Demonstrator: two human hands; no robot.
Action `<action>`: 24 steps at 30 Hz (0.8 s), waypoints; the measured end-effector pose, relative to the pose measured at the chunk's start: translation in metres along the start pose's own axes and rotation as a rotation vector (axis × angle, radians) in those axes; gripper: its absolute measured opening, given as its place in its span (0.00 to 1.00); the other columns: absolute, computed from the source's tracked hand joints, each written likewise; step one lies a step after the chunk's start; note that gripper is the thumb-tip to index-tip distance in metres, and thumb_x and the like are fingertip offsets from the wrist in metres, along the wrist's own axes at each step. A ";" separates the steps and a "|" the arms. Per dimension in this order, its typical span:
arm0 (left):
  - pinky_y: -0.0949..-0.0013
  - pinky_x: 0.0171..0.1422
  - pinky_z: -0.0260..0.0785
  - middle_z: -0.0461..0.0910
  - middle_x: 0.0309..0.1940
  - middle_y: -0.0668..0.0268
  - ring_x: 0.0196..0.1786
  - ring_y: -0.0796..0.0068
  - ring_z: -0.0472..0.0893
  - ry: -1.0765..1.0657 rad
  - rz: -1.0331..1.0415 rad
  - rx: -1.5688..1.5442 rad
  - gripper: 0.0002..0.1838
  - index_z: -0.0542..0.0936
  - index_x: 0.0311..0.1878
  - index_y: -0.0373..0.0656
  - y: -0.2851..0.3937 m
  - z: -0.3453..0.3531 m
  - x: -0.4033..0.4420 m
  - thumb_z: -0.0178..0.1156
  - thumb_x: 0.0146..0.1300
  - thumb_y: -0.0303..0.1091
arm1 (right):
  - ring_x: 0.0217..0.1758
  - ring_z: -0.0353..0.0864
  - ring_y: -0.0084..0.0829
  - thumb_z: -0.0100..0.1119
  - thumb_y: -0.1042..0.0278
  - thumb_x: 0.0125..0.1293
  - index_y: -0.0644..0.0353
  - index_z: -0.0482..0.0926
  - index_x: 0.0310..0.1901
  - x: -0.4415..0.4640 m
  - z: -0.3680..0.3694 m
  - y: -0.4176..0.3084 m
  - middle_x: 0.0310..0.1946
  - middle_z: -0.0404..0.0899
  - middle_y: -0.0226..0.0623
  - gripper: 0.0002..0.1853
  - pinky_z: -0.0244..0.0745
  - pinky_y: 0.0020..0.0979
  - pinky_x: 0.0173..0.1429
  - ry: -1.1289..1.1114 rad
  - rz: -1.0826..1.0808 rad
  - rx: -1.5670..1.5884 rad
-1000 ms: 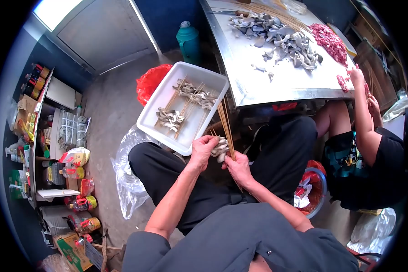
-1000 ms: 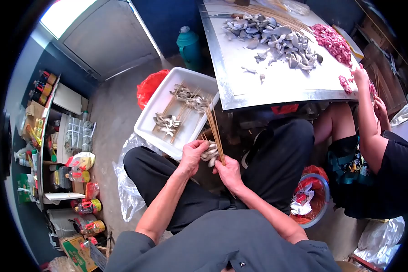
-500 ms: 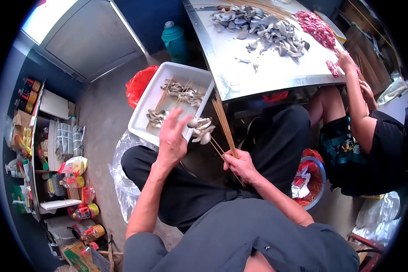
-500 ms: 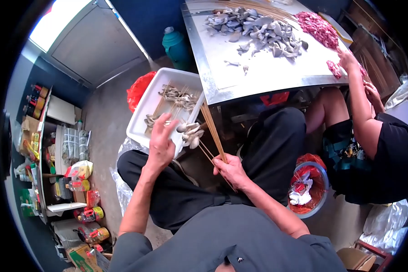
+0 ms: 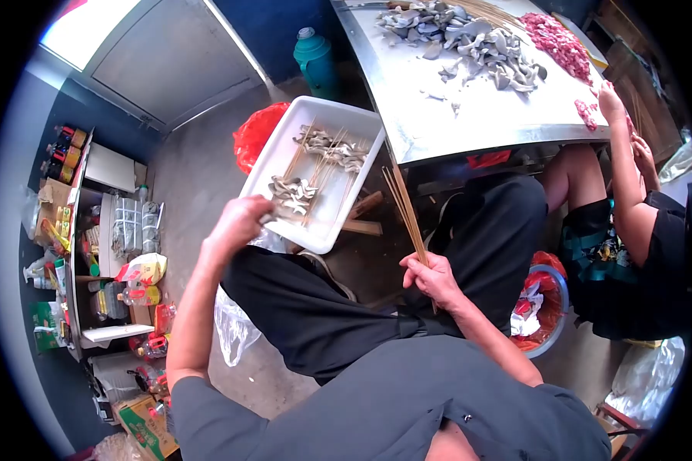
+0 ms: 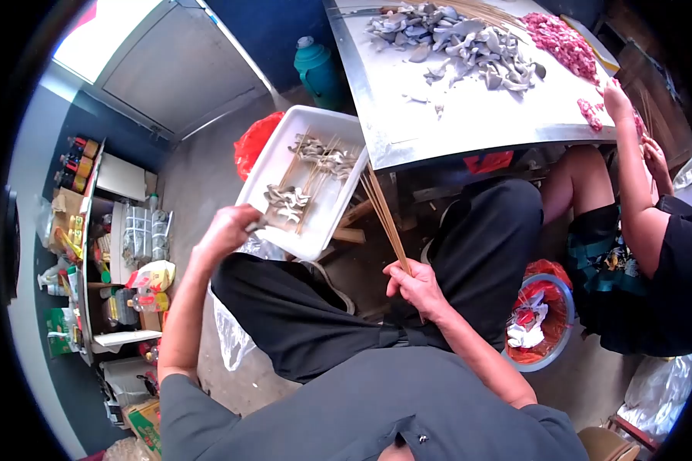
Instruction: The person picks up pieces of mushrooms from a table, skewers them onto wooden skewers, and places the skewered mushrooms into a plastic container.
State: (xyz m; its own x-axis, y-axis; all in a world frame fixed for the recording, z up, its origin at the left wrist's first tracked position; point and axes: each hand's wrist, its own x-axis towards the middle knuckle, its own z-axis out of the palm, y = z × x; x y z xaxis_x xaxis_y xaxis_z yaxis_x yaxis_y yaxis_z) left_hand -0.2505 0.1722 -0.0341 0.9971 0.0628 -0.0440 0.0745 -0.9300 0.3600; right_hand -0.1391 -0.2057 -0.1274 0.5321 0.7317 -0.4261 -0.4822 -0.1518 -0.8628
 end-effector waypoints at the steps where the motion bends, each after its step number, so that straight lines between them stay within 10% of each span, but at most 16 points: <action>1: 0.57 0.44 0.72 0.78 0.31 0.54 0.39 0.50 0.79 0.002 -0.075 -0.041 0.15 0.81 0.38 0.41 -0.025 -0.001 -0.002 0.60 0.43 0.23 | 0.16 0.59 0.10 0.52 0.61 0.71 0.59 0.79 0.42 -0.001 0.002 -0.003 0.20 0.78 0.25 0.11 0.55 0.16 0.21 -0.010 -0.015 0.002; 4: 0.63 0.42 0.73 0.80 0.29 0.58 0.36 0.60 0.81 -0.075 -0.306 0.028 0.13 0.82 0.39 0.40 -0.045 0.000 0.008 0.63 0.46 0.26 | 0.17 0.60 0.10 0.52 0.61 0.71 0.60 0.79 0.42 0.003 0.009 -0.002 0.21 0.77 0.25 0.11 0.56 0.16 0.22 -0.079 -0.032 -0.042; 7: 0.74 0.39 0.71 0.82 0.32 0.67 0.35 0.83 0.78 -0.211 -0.544 -0.613 0.12 0.82 0.39 0.35 -0.041 0.018 0.031 0.65 0.55 0.33 | 0.20 0.64 0.11 0.52 0.61 0.71 0.61 0.79 0.42 0.006 0.013 0.005 0.20 0.77 0.24 0.12 0.59 0.18 0.26 -0.128 -0.017 -0.111; 15: 0.66 0.34 0.79 0.82 0.30 0.64 0.32 0.74 0.82 -0.252 -0.806 -0.905 0.12 0.82 0.38 0.34 -0.048 0.107 0.079 0.63 0.58 0.35 | 0.22 0.67 0.14 0.53 0.58 0.70 0.62 0.79 0.40 0.018 0.017 0.002 0.19 0.75 0.25 0.14 0.62 0.21 0.28 -0.057 0.043 -0.121; 17: 0.64 0.25 0.80 0.83 0.30 0.61 0.28 0.71 0.84 -0.223 -0.787 -0.737 0.17 0.81 0.38 0.32 -0.041 0.111 0.082 0.65 0.57 0.40 | 0.22 0.67 0.14 0.53 0.57 0.70 0.62 0.79 0.40 0.023 0.021 -0.001 0.19 0.75 0.25 0.15 0.62 0.21 0.28 -0.048 0.032 -0.102; 24: 0.54 0.41 0.74 0.81 0.28 0.49 0.34 0.50 0.82 0.100 -0.391 0.054 0.16 0.79 0.31 0.35 -0.030 0.108 0.074 0.64 0.50 0.41 | 0.22 0.66 0.15 0.52 0.52 0.69 0.63 0.80 0.40 0.031 0.020 0.004 0.21 0.76 0.25 0.19 0.62 0.21 0.27 -0.040 0.034 -0.171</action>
State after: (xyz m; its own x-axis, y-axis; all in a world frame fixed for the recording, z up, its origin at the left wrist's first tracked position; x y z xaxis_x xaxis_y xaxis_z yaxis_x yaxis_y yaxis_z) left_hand -0.1805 0.1655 -0.1487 0.8909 0.4479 -0.0757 0.4498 -0.8465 0.2847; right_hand -0.1384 -0.1701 -0.1388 0.4879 0.7496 -0.4473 -0.3721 -0.2849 -0.8834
